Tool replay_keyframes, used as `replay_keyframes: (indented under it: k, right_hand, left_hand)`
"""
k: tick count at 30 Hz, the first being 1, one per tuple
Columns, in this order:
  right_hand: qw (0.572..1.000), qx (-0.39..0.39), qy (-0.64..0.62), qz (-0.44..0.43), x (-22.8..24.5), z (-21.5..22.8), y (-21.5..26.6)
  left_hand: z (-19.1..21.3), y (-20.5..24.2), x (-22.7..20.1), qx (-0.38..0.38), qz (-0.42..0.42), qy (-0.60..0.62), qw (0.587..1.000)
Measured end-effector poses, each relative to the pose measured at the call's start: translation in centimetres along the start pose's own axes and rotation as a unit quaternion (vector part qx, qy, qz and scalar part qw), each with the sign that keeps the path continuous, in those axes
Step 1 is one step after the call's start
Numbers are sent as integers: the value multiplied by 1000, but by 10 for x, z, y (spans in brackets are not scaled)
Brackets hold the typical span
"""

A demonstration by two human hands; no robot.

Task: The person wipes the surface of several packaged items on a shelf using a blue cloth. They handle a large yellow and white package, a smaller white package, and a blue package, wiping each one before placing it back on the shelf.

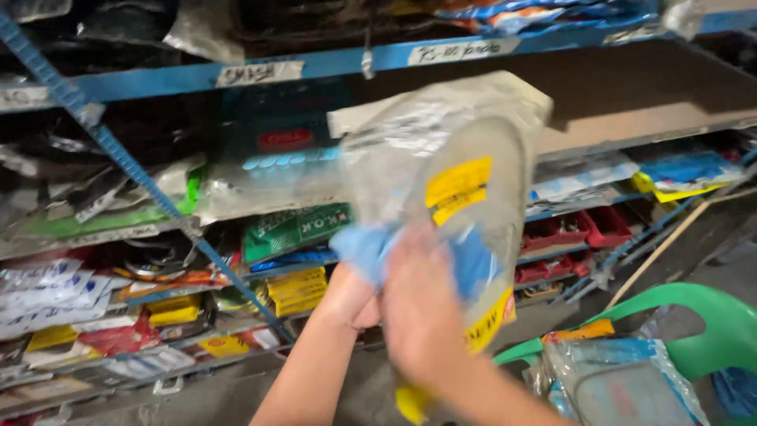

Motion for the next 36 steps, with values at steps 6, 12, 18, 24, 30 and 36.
replay_keyframes:
  k: [6, 12, 18, 24, 30, 36]
  right_hand:
    - [994, 79, -75, 23, -20, -51, 141]
    - [998, -50, -31, 0, -22, 5, 44]
    - [995, -35, 54, -76, -100, 13, 30]
    - [916, -176, -297, -205, -98, 4, -5]
    - [984, -128, 55, -107, -142, 2, -18]
    - [827, -198, -209, -483, -230, -16, 28]
  left_hand:
    - [-30, 7, -21, 40, 31, 76, 996]
    - [-9, 2, 2, 14, -25, 30, 999]
    - [-7, 2, 16, -60, 1, -8, 998]
    - [27, -24, 48, -41, 20, -29, 999]
    - [66, -29, 47, -68, -8, -98, 993]
    - [78, -35, 49, -16, -29, -46, 998]
Point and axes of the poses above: each hand's wrist, its own y-axis away from the middle knuckle, its own z-axis out of the back of the hand, x = y × z, the point moved 7 cm from there along -y, towards the middle knuckle, and after that the axes turned 1 degree about x, right-handed, at the moved point
